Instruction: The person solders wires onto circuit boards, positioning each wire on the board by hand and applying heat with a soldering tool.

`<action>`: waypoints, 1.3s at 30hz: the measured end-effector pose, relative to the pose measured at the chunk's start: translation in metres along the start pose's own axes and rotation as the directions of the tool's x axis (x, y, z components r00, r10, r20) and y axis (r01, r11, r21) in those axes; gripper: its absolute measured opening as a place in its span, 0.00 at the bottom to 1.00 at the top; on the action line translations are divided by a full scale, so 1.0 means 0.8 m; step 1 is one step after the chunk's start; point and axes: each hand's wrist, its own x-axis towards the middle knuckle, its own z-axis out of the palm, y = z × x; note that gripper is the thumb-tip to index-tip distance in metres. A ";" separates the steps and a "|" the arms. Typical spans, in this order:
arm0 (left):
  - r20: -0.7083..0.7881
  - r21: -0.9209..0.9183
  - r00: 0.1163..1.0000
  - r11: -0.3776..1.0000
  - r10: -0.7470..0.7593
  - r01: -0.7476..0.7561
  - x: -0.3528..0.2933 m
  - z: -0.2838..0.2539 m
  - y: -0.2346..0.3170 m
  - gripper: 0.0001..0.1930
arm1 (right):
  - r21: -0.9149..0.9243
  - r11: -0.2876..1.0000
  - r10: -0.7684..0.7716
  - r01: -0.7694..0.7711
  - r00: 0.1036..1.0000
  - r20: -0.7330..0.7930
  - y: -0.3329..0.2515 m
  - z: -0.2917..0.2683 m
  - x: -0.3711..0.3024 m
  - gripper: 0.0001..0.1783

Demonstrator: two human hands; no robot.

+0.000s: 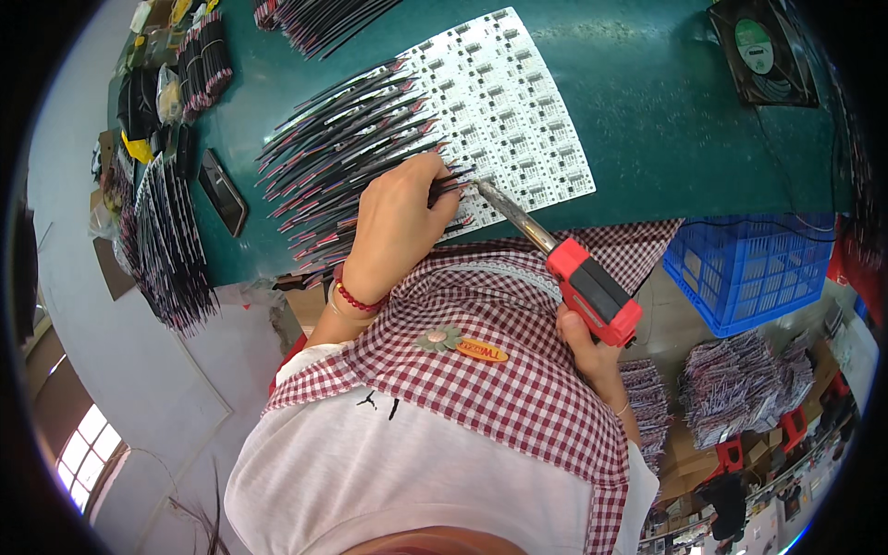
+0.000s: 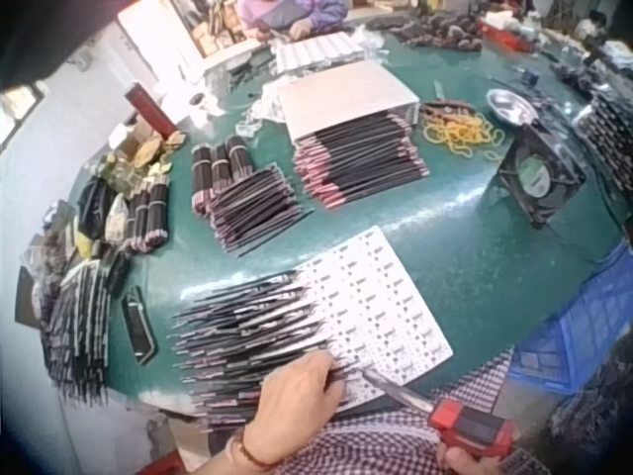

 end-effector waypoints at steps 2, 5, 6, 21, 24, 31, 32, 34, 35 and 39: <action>0.003 0.009 1.000 1.000 0.004 -0.004 0.001 -0.001 0.000 0.07 | -0.004 1.000 -0.011 0.011 1.000 0.007 0.004 -0.003 0.001 0.24; 0.020 0.015 1.000 1.000 -0.005 0.005 0.002 -0.003 0.002 0.06 | -0.112 0.994 0.003 0.003 0.999 0.052 0.006 -0.007 0.001 0.24; 0.020 0.017 1.000 1.000 -0.009 0.009 0.002 -0.002 0.002 0.06 | -0.114 0.993 -0.020 0.026 0.999 0.051 0.006 -0.006 0.002 0.24; 0.030 -0.001 1.000 1.000 -0.008 0.008 0.004 -0.008 0.004 0.05 | 0.078 0.997 -0.021 0.020 1.000 0.013 -0.013 0.006 0.000 0.11; 0.026 0.015 1.000 1.000 -0.009 0.009 0.003 -0.007 0.005 0.05 | 0.046 0.999 -0.005 0.004 1.000 0.026 -0.001 -0.001 -0.002 0.15; 0.028 0.042 0.999 0.999 0.029 -0.030 0.004 -0.008 0.004 0.05 | 0.023 0.999 0.023 -0.023 1.000 0.001 -0.014 0.007 -0.002 0.12; 0.028 0.043 0.999 0.999 0.029 -0.031 0.004 -0.008 0.005 0.05 | 0.023 0.999 0.023 -0.023 1.000 0.000 -0.012 0.006 -0.002 0.12; 0.004 0.056 1.000 0.998 0.031 -0.031 0.003 -0.006 0.007 0.05 | -0.017 1.000 -0.002 0.002 1.000 0.015 -0.008 0.003 -0.003 0.11; 0.004 0.056 1.000 0.998 0.030 -0.030 0.003 -0.006 0.008 0.05 | -0.018 1.000 -0.002 0.002 1.000 0.016 -0.006 0.001 -0.003 0.11; -0.007 0.068 0.999 0.997 0.043 -0.042 0.001 -0.006 0.009 0.05 | 0.031 0.999 -0.034 0.033 0.999 0.031 -0.004 0.001 -0.012 0.10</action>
